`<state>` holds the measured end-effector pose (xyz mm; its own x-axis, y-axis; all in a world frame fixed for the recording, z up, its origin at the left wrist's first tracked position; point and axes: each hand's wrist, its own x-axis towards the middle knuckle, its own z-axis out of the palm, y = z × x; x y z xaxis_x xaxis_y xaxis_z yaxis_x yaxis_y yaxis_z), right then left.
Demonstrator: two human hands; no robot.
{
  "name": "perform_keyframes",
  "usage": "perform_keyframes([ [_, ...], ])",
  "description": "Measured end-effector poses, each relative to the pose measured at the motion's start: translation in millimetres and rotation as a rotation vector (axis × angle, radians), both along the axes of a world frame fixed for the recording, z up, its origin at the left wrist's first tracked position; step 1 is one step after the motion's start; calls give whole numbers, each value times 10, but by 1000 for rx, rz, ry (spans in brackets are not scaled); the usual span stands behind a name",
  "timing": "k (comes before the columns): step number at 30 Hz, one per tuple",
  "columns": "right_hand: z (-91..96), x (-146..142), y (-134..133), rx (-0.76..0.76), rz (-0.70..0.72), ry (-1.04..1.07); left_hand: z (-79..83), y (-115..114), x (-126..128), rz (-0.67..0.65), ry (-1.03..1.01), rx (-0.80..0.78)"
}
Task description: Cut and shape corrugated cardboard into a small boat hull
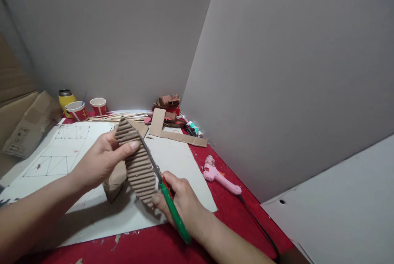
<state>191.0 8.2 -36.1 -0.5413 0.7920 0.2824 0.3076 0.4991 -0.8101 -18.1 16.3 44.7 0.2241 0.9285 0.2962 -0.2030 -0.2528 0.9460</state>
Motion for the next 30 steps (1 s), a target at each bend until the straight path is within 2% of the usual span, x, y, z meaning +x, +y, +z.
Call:
perform_keyframes([
  [3, -6, 18, 4, -64, 41, 31, -35, 8, 15, -41, 10, -31],
  [9, -16, 25, 0, -115, 31, 75, -19, 21, 8, -79, -18, -82],
  [14, -14, 17, -15, -118, 41, 100, -15, 9, 1, -111, -69, -109],
  [19, -17, 25, 1, -97, -8, 53, -21, 31, -18, -75, -128, -120],
  [24, 8, 37, 26, -68, -20, 4, 27, 48, -63, -17, -47, -16],
  [30, 13, 55, 47, -9, -7, -21, 50, 52, -98, -86, 67, -27],
])
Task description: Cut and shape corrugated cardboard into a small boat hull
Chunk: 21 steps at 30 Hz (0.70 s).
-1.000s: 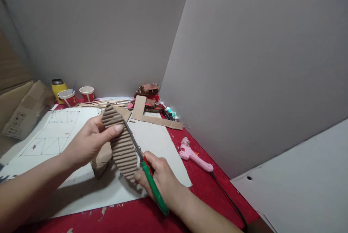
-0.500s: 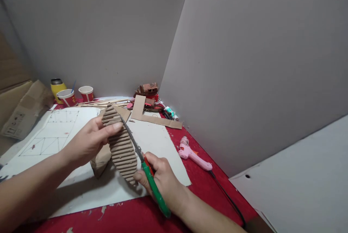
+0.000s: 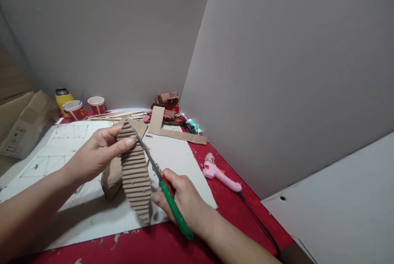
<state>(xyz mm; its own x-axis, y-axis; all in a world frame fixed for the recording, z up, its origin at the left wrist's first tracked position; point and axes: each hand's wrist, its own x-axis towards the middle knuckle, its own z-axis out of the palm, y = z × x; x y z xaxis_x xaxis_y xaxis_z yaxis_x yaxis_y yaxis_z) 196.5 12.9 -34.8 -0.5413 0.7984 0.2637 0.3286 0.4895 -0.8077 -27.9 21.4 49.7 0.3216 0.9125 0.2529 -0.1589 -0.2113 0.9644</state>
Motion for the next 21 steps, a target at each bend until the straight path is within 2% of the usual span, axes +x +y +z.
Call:
perform_keyframes([
  [11, -54, 33, -20, -17, -12, 21, 32, 2, -38, -41, 42, -36],
  [21, -22, -6, -46, -22, -33, 38, 44, -3, 4, -6, -21, -27],
])
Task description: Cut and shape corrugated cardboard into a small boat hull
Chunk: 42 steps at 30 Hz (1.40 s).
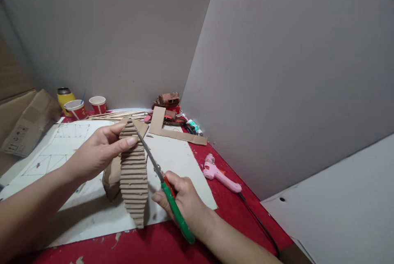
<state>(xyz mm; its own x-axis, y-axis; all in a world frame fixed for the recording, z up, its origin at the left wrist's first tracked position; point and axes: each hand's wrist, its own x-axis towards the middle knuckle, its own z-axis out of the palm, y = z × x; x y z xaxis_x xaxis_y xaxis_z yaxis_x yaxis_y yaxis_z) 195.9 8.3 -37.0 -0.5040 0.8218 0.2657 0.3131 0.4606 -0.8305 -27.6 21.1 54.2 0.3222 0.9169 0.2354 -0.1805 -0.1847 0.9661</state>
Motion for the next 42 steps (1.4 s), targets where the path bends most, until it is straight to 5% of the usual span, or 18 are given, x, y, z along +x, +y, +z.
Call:
perform_keyframes([
  [6, 38, -34, 7, 35, 0, -51, -4, -8, 31, 93, -4, 41],
  [28, 12, -37, 9, 0, -34, 14, -30, -17, 76, -36, -22, -51],
  [37, 15, 13, 83, 54, 0, -15, -91, 53, 24, 76, -11, -26],
  [42, 35, -12, 59, 47, 26, -113, -126, 67, 28, 24, -51, -41],
])
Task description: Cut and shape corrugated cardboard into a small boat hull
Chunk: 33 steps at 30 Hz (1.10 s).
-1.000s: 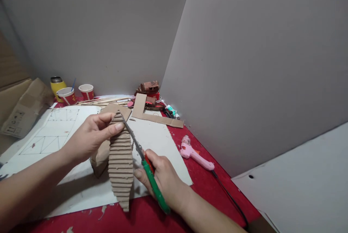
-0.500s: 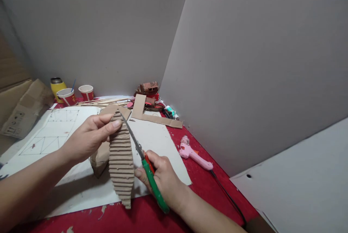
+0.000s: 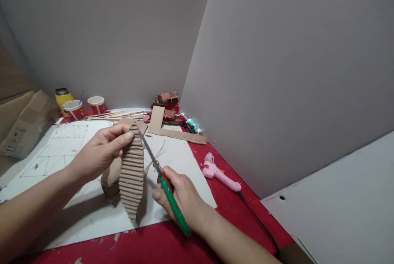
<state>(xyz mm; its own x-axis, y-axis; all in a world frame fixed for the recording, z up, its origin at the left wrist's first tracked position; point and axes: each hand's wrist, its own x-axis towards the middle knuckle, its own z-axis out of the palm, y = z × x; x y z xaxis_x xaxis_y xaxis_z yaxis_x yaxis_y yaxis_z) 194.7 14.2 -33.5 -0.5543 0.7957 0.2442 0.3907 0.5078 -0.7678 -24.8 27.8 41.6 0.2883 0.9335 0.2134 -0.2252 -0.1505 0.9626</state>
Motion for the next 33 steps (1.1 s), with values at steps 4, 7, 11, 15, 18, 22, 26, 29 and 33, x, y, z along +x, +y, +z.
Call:
perform_keyframes([
  [4, 1, -19, -14, -6, -2, 5, -22, -6, 36, -9, -35, 7],
  [7, -28, -16, -15, -2, -8, 31, -45, -14, 60, -12, -48, 9],
  [11, -74, -3, -21, 13, -24, 42, -61, -32, 72, -18, -46, 10],
  [15, -71, 1, -29, 40, -47, 7, -56, -47, 70, -5, -37, 4],
  [18, -41, 0, -31, 57, -56, -45, -40, -53, 71, 4, -23, 4],
  [22, -36, -2, -34, 59, -52, -46, -18, -64, 80, 11, -13, -1],
  [26, -102, -4, -37, 38, -47, 2, -29, -74, 94, 30, -5, 11],
  [29, -149, -8, -32, 30, -47, 31, -59, -72, 108, 48, -26, -3],
  [33, -141, -17, -32, 22, -60, 54, -79, -70, 123, 52, -51, -32],
])
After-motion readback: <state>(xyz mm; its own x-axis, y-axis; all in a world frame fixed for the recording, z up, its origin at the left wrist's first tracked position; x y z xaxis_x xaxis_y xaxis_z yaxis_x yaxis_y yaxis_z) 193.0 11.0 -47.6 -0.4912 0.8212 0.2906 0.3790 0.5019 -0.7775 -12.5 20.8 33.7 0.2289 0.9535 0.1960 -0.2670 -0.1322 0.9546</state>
